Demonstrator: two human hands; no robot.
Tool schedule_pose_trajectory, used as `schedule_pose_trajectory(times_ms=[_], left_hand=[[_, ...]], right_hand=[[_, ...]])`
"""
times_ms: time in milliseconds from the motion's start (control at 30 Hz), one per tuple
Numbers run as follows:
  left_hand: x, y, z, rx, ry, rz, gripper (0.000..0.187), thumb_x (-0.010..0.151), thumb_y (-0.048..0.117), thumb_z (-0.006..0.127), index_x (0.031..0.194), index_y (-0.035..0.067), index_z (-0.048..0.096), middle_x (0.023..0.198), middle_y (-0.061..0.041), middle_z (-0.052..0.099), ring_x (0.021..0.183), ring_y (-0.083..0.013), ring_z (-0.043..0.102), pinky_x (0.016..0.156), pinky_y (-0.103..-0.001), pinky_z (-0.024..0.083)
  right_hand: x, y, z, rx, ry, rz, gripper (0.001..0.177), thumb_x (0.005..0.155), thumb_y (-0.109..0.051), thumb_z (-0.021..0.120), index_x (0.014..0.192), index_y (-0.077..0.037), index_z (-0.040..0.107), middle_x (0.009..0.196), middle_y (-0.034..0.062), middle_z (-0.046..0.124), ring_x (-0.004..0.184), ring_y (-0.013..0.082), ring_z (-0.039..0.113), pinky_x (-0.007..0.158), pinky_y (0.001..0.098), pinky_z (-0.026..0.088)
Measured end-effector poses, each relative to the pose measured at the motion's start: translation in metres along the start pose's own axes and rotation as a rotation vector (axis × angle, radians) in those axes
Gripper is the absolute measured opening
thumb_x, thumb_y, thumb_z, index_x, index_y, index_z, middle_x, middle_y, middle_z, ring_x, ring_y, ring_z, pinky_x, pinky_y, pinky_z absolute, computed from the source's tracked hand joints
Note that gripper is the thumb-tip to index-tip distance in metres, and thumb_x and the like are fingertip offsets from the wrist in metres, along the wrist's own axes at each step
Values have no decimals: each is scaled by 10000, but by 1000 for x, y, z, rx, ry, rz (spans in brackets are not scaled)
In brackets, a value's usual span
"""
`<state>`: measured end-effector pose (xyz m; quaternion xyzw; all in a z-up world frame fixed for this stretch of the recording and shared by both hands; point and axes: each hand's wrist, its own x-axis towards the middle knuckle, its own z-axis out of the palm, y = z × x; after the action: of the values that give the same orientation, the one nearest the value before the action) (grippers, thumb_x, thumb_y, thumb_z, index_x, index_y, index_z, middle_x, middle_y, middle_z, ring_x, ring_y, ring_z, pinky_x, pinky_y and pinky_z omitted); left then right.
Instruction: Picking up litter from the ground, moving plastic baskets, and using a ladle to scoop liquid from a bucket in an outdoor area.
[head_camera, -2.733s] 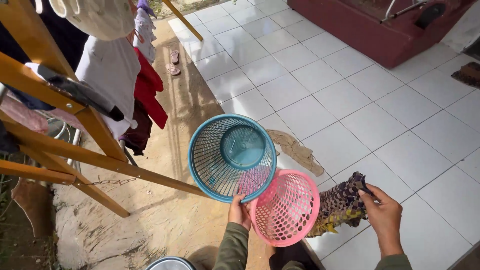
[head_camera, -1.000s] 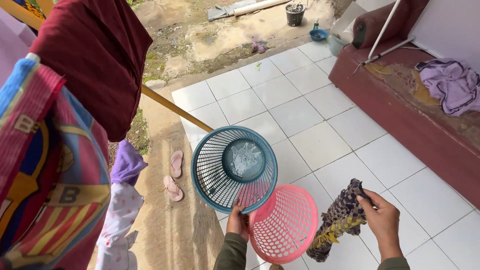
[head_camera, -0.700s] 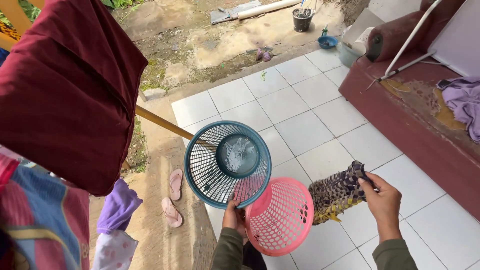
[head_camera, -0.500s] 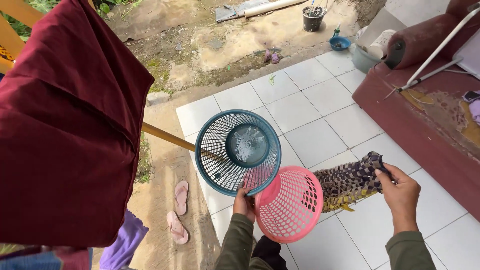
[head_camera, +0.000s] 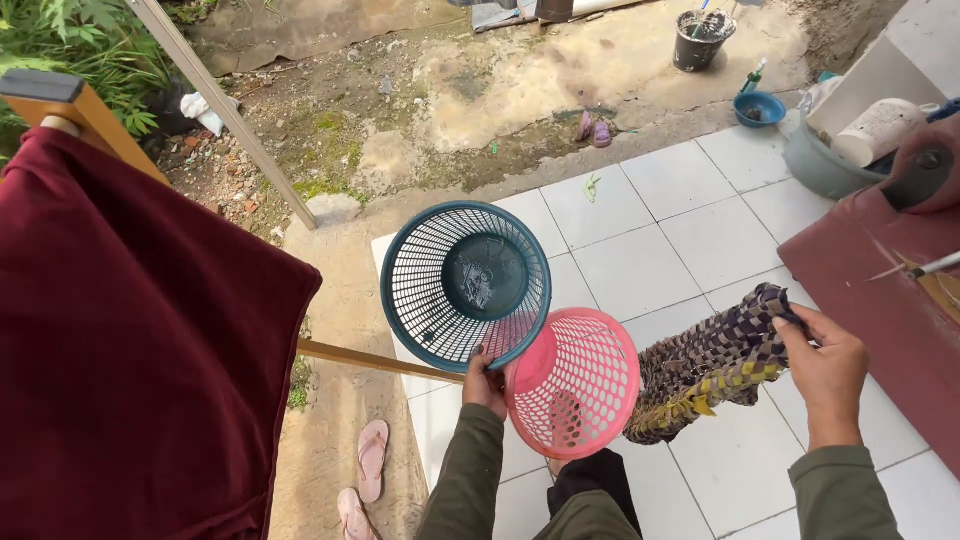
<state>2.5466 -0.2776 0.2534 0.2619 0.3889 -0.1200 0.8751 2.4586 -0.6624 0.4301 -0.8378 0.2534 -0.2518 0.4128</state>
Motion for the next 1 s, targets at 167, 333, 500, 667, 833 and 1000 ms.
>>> schedule_pose_trajectory(times_ms=[167,333,500,667,833,1000], left_hand=[[73,66,83,-60,45,63,316,813,173,625,1114,97,683,1008,-113,701,941,-278,657,778,-376,564],[110,122,135,-147,130,54,422,822,220,643,1224,89,655,1103,-124,699,1001,-307,676,823,-392,564],[128,210,197,-105,136,79,315,728,334,699,893,67,675,751,-109,606,735,-256,540,587,-349,494],[232,276,209,-187,168,104,306,715,350,705,871,87,675,735,-102,603,714,-250,551,565,-361,512],[298,355,250,-205,222,96,321,699,340,720,899,95,667,737,-94,582,682,-244,539,566,-349,523],[367,411,268,-233,300,153,242,726,262,737,866,92,638,728,-105,622,664,-249,576,537,-351,514]], right_hand=[[108,-51,103,30,-155,26,356,948,-91,735,1290,7,714,1201,150,719,1126,223,657,990,353,532],[188,-79,209,33,-372,169,348,916,-128,737,1253,-39,738,1204,102,735,1109,190,662,957,322,543],[267,-103,327,-29,-434,-69,258,969,-104,759,1222,-56,773,1050,278,733,1005,394,700,832,481,575],[342,-138,453,-8,-507,-125,232,977,-123,763,1207,-99,781,966,246,733,815,311,700,699,414,587],[406,-183,592,6,-561,-188,215,969,-144,760,1182,-125,779,924,189,730,727,252,691,640,373,599],[441,-240,704,83,-628,-202,237,971,-94,758,1207,-71,755,930,218,714,761,252,680,655,405,596]])
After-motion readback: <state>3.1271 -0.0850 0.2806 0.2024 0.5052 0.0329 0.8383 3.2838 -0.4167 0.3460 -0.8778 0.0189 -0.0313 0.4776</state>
